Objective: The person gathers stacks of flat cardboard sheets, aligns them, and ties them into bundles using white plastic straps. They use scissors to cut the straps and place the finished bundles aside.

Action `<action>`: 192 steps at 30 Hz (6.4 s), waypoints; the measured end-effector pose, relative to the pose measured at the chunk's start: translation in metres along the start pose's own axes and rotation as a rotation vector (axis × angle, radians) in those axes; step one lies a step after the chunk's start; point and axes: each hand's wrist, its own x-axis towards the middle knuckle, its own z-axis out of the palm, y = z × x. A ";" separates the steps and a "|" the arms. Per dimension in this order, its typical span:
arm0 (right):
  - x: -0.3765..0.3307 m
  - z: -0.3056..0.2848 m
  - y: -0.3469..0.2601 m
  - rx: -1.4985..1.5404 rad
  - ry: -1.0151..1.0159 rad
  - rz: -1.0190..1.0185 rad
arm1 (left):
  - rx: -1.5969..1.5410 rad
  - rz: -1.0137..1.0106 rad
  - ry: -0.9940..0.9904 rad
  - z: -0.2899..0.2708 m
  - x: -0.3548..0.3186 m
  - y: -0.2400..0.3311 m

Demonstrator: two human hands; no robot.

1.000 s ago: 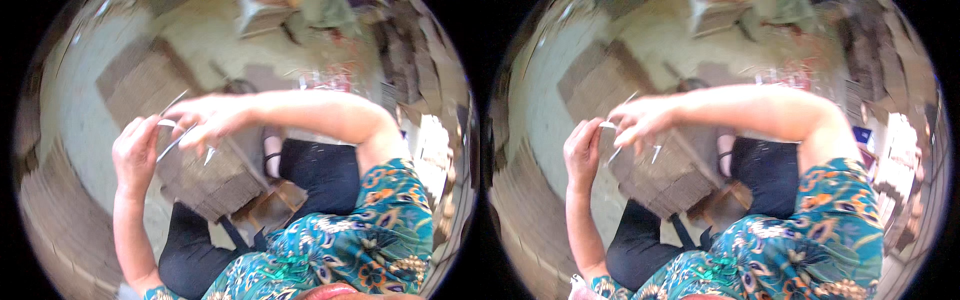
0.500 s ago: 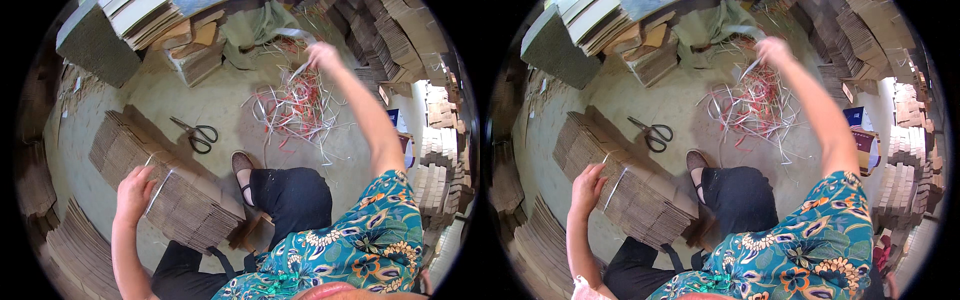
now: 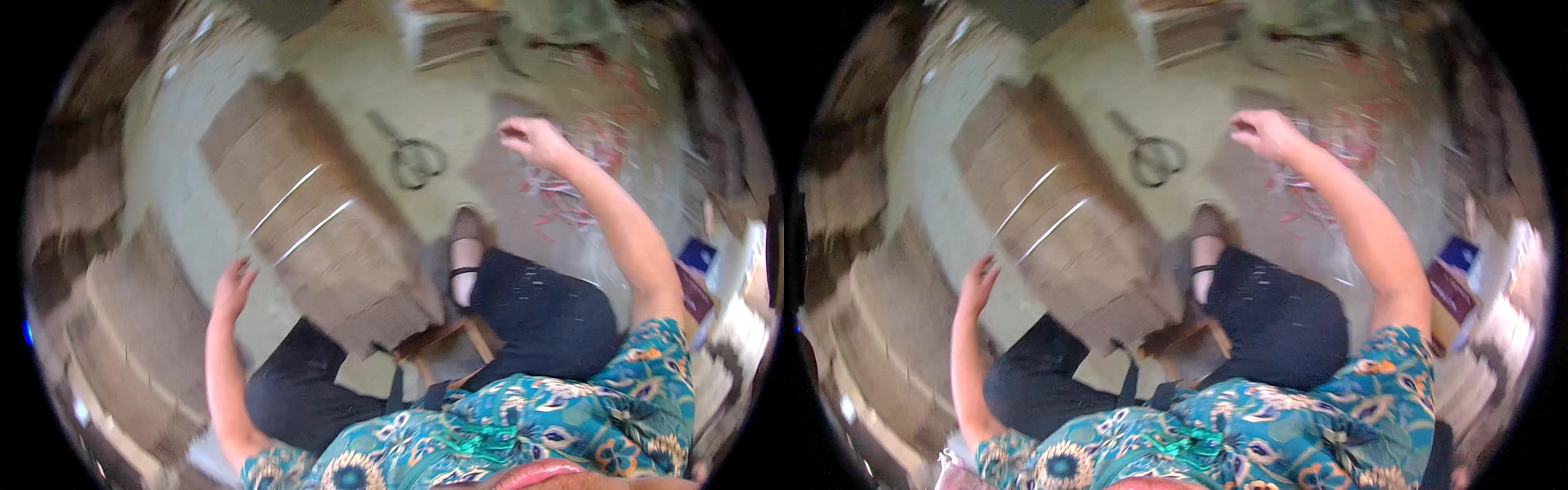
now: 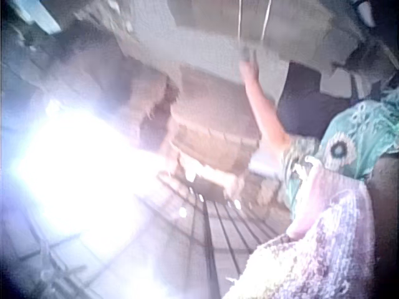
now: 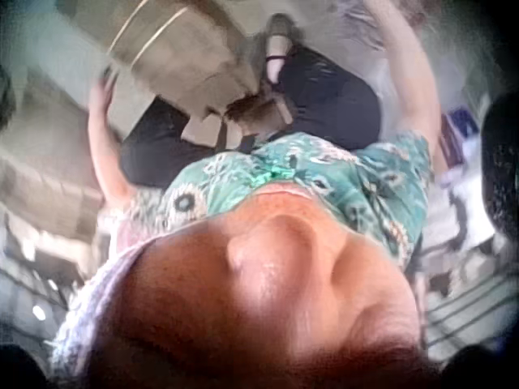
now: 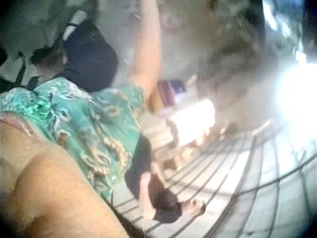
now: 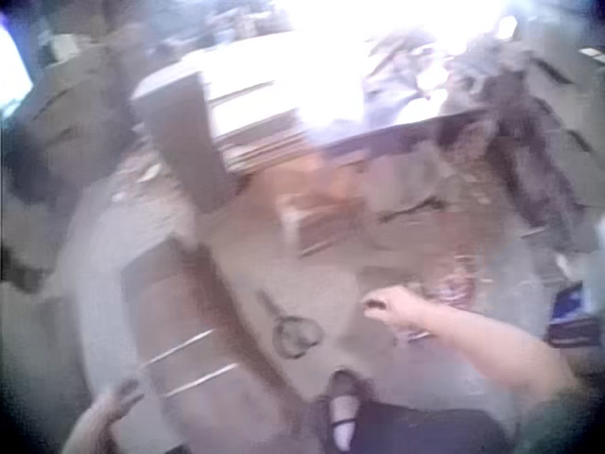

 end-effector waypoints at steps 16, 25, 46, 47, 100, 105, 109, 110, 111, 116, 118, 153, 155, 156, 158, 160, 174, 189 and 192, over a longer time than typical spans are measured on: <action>0.094 0.289 -0.129 0.603 -0.253 0.579 | -1.018 -0.382 0.020 0.107 -0.013 -0.021; 0.138 0.313 -0.017 0.027 -0.369 0.184 | -1.056 -0.128 0.006 0.101 0.006 -0.005; 0.078 0.090 -0.377 0.613 -0.093 -0.465 | -1.064 0.287 0.612 -0.058 -0.119 0.005; 0.067 0.094 -0.399 0.594 -0.097 -0.535 | -1.132 0.285 0.690 -0.060 -0.134 0.003; -0.303 0.206 -0.104 1.392 0.595 0.422 | 0.164 1.506 0.063 0.067 -0.178 0.367; -0.465 0.360 -0.060 1.271 0.356 1.008 | 0.144 1.620 -0.303 0.189 -0.205 0.387; -0.559 0.441 -0.089 1.306 0.040 1.202 | 0.150 1.714 -0.620 0.223 -0.242 0.349; -0.572 0.454 -0.096 1.327 -0.037 1.200 | 0.133 1.719 -0.628 0.218 -0.250 0.343; -0.578 0.461 -0.106 1.359 -0.102 1.163 | 0.133 1.678 -0.629 0.206 -0.253 0.339; -0.505 0.376 -0.111 0.601 -0.399 0.636 | 0.054 1.458 -0.489 0.121 -0.238 0.307; -0.459 0.305 -0.124 0.150 -0.315 0.435 | -0.005 1.332 -0.341 0.076 -0.232 0.287; -0.202 0.226 0.008 -0.260 0.116 0.671 | -0.553 0.289 -1.277 0.238 -0.315 0.074; -0.199 0.225 0.005 -0.259 0.113 0.641 | -0.786 0.340 -0.975 0.272 -0.343 0.052; -0.203 0.220 0.007 -0.253 0.127 0.635 | -0.769 0.267 -1.077 0.276 -0.343 0.046; -0.207 0.215 0.020 -0.226 0.210 0.645 | -0.623 0.227 -1.121 0.239 -0.330 0.052; -0.210 0.224 0.032 -0.186 0.301 0.643 | -0.540 0.133 -1.243 0.230 -0.336 0.043; -0.082 0.161 -0.215 0.277 0.095 -0.235 | -0.526 0.157 -0.207 0.101 -0.187 0.021; -0.033 0.017 -0.298 0.174 0.045 -0.355 | -0.615 0.545 0.106 -0.110 -0.086 0.064; -0.023 0.017 -0.276 0.070 0.141 -0.310 | -0.319 0.445 0.286 -0.136 -0.092 0.017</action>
